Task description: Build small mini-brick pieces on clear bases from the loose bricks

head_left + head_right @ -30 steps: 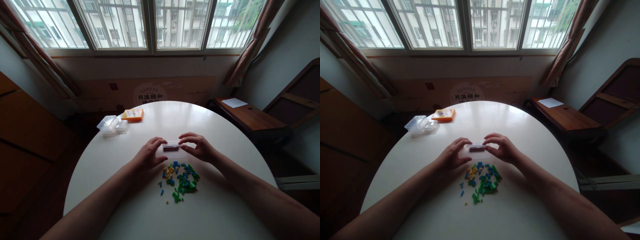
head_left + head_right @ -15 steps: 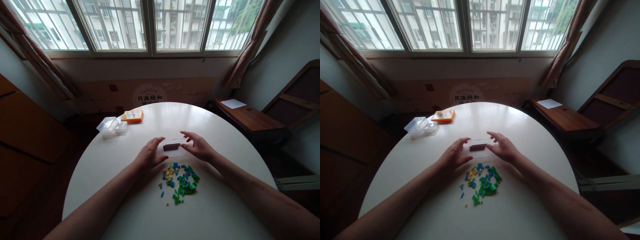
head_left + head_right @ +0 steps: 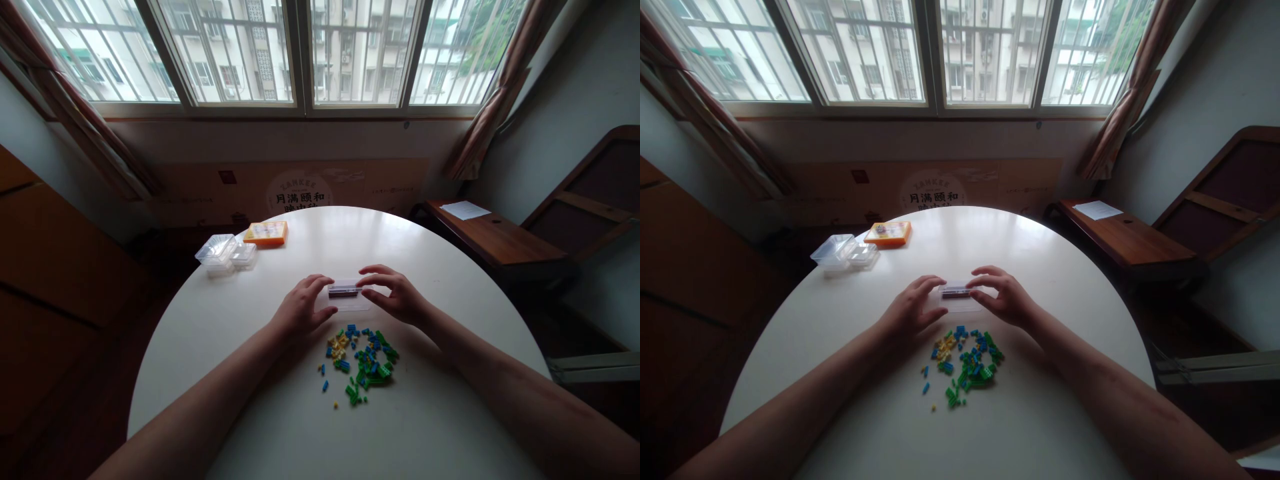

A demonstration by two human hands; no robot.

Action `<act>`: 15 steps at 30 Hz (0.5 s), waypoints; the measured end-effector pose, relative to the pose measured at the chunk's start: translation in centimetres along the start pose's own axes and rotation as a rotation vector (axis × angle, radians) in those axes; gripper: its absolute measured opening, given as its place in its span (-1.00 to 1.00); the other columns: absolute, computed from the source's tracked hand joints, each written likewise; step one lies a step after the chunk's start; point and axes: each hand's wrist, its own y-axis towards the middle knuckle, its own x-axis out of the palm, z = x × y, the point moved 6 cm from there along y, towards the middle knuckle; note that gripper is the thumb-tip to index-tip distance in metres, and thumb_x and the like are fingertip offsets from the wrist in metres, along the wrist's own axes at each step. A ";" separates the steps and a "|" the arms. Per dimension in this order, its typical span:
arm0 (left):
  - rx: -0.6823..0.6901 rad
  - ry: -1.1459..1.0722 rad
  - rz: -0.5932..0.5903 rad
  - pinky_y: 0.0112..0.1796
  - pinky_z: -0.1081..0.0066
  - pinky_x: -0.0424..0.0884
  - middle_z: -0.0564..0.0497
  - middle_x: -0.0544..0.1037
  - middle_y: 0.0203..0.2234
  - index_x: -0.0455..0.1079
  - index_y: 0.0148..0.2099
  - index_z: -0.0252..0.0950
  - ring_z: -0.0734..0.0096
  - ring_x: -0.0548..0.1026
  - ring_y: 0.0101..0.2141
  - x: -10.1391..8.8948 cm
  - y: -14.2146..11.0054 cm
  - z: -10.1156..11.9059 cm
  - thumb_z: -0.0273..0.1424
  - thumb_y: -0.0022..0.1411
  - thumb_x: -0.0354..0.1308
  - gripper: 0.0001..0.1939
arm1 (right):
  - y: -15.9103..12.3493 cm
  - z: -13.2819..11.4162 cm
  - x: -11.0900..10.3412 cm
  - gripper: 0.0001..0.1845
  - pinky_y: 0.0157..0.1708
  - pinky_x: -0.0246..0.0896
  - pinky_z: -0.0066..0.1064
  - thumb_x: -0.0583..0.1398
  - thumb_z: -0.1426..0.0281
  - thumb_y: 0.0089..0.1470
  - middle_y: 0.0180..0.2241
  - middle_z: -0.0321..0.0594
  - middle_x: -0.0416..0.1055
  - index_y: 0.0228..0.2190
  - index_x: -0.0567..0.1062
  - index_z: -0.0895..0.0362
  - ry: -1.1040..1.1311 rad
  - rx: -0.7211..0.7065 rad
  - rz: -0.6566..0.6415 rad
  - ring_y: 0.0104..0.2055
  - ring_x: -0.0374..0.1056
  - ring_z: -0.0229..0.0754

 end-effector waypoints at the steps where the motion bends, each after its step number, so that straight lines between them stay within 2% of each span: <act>1: 0.012 0.002 -0.010 0.08 0.07 0.40 -0.16 0.43 0.07 0.32 0.12 -0.22 0.09 0.41 0.08 0.0 0.0 0.0 -0.30 0.15 0.28 -0.51 | 0.0 0.1 0.1 -0.81 0.05 0.32 -0.15 0.24 0.27 0.17 0.00 -0.12 0.42 -0.19 0.60 0.02 -0.004 0.002 -0.005 0.04 0.38 -0.07; 4: 0.032 -0.003 -0.050 0.09 0.08 0.40 -0.16 0.42 0.10 0.34 0.13 -0.21 0.07 0.40 0.10 0.1 -0.1 -0.2 -0.23 0.16 0.29 -0.49 | -0.1 0.1 0.4 -0.84 0.05 0.33 -0.18 0.27 0.29 0.13 0.01 -0.12 0.42 -0.24 0.61 0.02 -0.006 0.007 -0.038 0.03 0.40 -0.08; 7: 0.006 -0.018 -0.073 0.08 0.08 0.40 -0.16 0.43 0.10 0.41 0.09 -0.19 0.06 0.42 0.09 0.1 -0.1 -0.4 -0.18 0.22 0.22 -0.58 | -0.3 -0.1 0.9 -0.87 0.04 0.33 -0.20 0.30 0.32 0.10 0.02 -0.14 0.42 -0.26 0.61 0.01 -0.018 0.012 -0.092 0.02 0.40 -0.09; 11: -0.037 -0.057 -0.064 0.08 0.08 0.40 -0.12 0.47 0.06 0.47 0.02 -0.17 0.10 0.45 0.06 0.2 0.0 -0.6 -0.25 0.24 0.18 -0.69 | -0.3 -0.2 1.1 -0.88 0.02 0.35 -0.20 0.30 0.38 0.07 0.01 -0.17 0.44 -0.28 0.61 0.02 -0.028 0.013 -0.129 0.00 0.42 -0.11; 15: -0.067 -0.084 -0.047 0.09 0.08 0.39 -0.09 0.49 0.06 0.50 0.00 -0.15 0.12 0.45 0.06 0.3 0.0 -0.9 -0.27 0.20 0.22 -0.70 | -0.3 0.0 1.2 -0.88 0.01 0.37 -0.20 0.31 0.36 0.07 0.00 -0.18 0.46 -0.29 0.62 0.01 0.001 -0.004 -0.132 0.02 0.41 -0.10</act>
